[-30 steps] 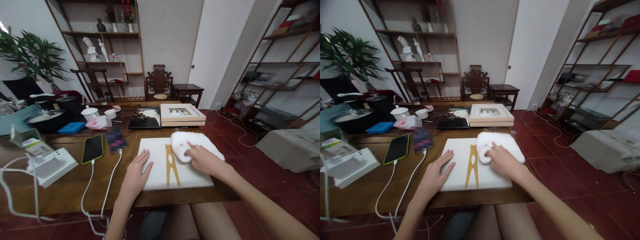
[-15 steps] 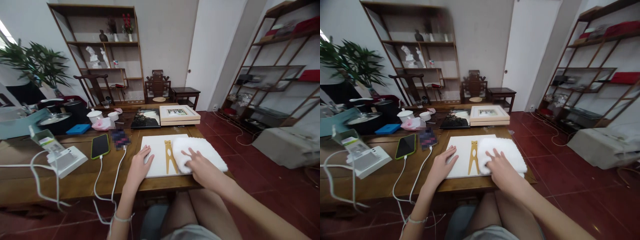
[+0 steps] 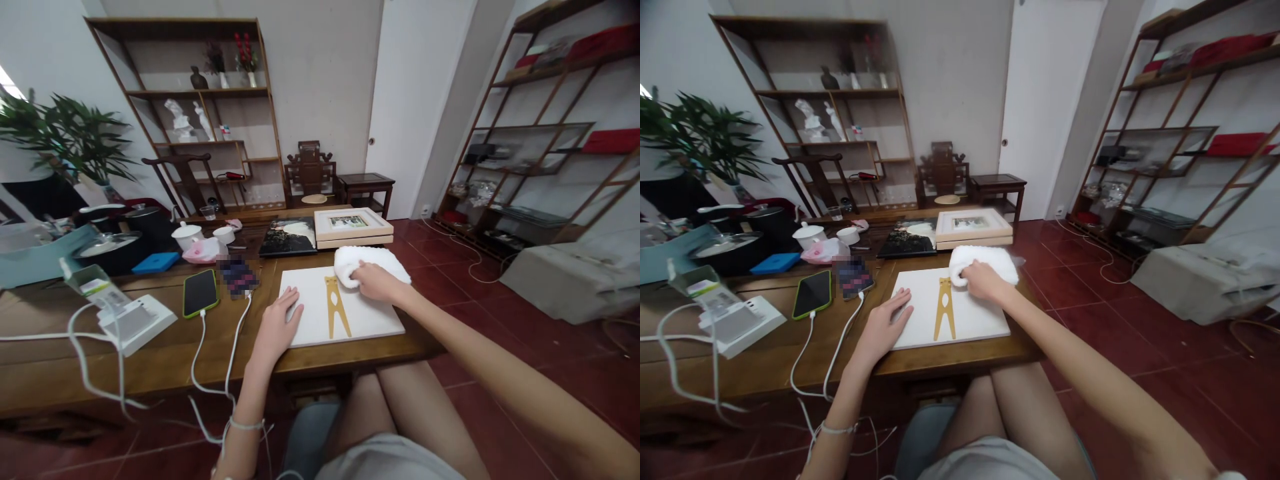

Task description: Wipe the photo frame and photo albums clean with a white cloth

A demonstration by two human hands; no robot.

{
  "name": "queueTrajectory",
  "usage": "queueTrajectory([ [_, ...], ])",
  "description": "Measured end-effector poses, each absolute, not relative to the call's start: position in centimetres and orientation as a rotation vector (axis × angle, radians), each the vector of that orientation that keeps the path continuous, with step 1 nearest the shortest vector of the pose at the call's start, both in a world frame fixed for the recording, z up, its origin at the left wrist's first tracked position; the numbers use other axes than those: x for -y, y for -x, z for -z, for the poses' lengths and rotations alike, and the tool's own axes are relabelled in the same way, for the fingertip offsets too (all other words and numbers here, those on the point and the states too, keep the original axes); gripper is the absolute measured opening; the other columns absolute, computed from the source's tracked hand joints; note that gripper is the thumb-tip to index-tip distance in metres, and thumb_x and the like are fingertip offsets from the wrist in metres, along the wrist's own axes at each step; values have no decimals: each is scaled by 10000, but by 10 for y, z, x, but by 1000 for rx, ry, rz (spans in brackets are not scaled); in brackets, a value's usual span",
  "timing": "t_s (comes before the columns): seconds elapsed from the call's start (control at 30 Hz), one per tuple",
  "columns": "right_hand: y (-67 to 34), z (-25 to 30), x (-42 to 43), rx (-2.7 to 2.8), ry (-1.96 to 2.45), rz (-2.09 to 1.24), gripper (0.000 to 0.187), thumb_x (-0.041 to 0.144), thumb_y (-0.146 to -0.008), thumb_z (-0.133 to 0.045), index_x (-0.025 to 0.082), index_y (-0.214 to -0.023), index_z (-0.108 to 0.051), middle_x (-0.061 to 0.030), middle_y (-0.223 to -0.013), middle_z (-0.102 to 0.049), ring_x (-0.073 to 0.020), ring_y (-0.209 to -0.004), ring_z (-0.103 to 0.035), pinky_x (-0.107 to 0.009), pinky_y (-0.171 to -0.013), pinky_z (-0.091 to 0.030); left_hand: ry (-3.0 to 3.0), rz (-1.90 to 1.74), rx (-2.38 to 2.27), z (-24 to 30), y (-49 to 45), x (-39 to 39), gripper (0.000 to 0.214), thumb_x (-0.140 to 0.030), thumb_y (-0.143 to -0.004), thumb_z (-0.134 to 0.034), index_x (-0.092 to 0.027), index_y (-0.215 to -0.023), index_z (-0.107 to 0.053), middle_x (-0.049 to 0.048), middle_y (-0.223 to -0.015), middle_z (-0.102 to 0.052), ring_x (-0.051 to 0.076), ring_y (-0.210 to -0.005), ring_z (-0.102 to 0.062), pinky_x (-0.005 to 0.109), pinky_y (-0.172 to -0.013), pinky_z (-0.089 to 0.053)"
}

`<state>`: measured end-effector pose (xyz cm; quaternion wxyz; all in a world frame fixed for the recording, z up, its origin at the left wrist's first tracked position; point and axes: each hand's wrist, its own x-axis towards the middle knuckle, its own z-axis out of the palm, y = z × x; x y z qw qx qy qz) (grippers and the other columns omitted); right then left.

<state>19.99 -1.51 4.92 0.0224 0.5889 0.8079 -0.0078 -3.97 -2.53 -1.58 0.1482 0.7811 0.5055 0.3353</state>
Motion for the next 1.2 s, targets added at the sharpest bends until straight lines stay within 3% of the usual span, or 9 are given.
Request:
queueTrajectory([
  [0.2,-192,-46,25,-2541,-1818,-43,408,-49,-692,-392,103,-960,-660,-181,-1106,-626,-318,-1154,-473,-391,-889,-383,-2251,-962,-1442,16,40,25,377,-295,-846,-472,-126,-1152,-614,132,-1277,-561,229,-1253,-456,431,-1063,-350],
  [0.33,-189,-40,90,-2540,-1784,-3,437,-40,-661,-409,108,-988,-658,-159,-1365,-449,-354,-1287,-316,-473,-979,-326,-2262,-932,-1426,17,41,25,397,-299,-831,-486,-118,-1163,-607,138,-1294,-546,248,-1265,-440,452,-1064,-341],
  [0.47,-186,-43,145,-2501,-1748,230,491,-33,-663,-398,111,-1070,-632,-136,-1441,-343,-361,-1333,-224,-523,-1024,-266,-2239,-935,-1383,17,42,26,431,-315,-815,-502,-93,-1172,-598,147,-1311,-530,252,-1277,-424,436,-1088,-306],
  [0.57,-186,-49,143,-2502,-1791,293,503,-39,-663,-384,135,-1071,-622,-146,-1372,-445,-331,-1288,-336,-456,-981,-338,-2212,-951,-1366,16,43,26,422,-316,-833,-477,-84,-1162,-603,153,-1311,-530,245,-1278,-425,430,-1096,-291],
  [0.67,-184,-54,102,-2472,-1897,196,439,-38,-678,-378,129,-995,-632,-181,-1099,-621,-303,-1105,-526,-376,-860,-415,-2206,-959,-1348,15,43,26,398,-292,-857,-430,-97,-1154,-609,140,-1306,-537,233,-1277,-428,430,-1096,-294],
  [0.77,-176,-54,52,-2496,-1915,102,419,-33,-703,-371,128,-992,-627,-160,-969,-650,-287,-1000,-567,-360,-803,-425,-2216,-963,-1349,15,43,26,386,-268,-861,-411,-109,-1148,-615,130,-1303,-543,227,-1273,-434,431,-1094,-299],
  [0.87,-164,-47,23,-2535,-1890,33,404,-23,-727,-382,133,-1000,-636,-159,-1163,-593,-314,-1108,-492,-410,-853,-404,-2220,-951,-1360,15,43,26,385,-260,-858,-412,-107,-1149,-614,132,-1302,-542,227,-1272,-435,429,-1092,-303],
  [0.97,-155,-38,29,-2545,-1873,-26,389,-3,-752,-400,105,-1036,-643,-180,-1384,-410,-378,-1257,-329,-519,-946,-323,-2217,-954,-1362,16,43,25,381,-253,-852,-419,-115,-1148,-616,128,-1298,-548,226,-1267,-442,427,-1090,-308],
  [1.2,-153,-31,111,-2578,-1671,58,374,28,-696,-488,133,-993,-689,-149,-1454,-308,-424,-1325,-192,-600,-1018,-228,-2207,-974,-1366,18,42,26,380,-264,-859,-418,-124,-1153,-613,118,-1308,-542,220,-1270,-439,415,-1094,-305],
])
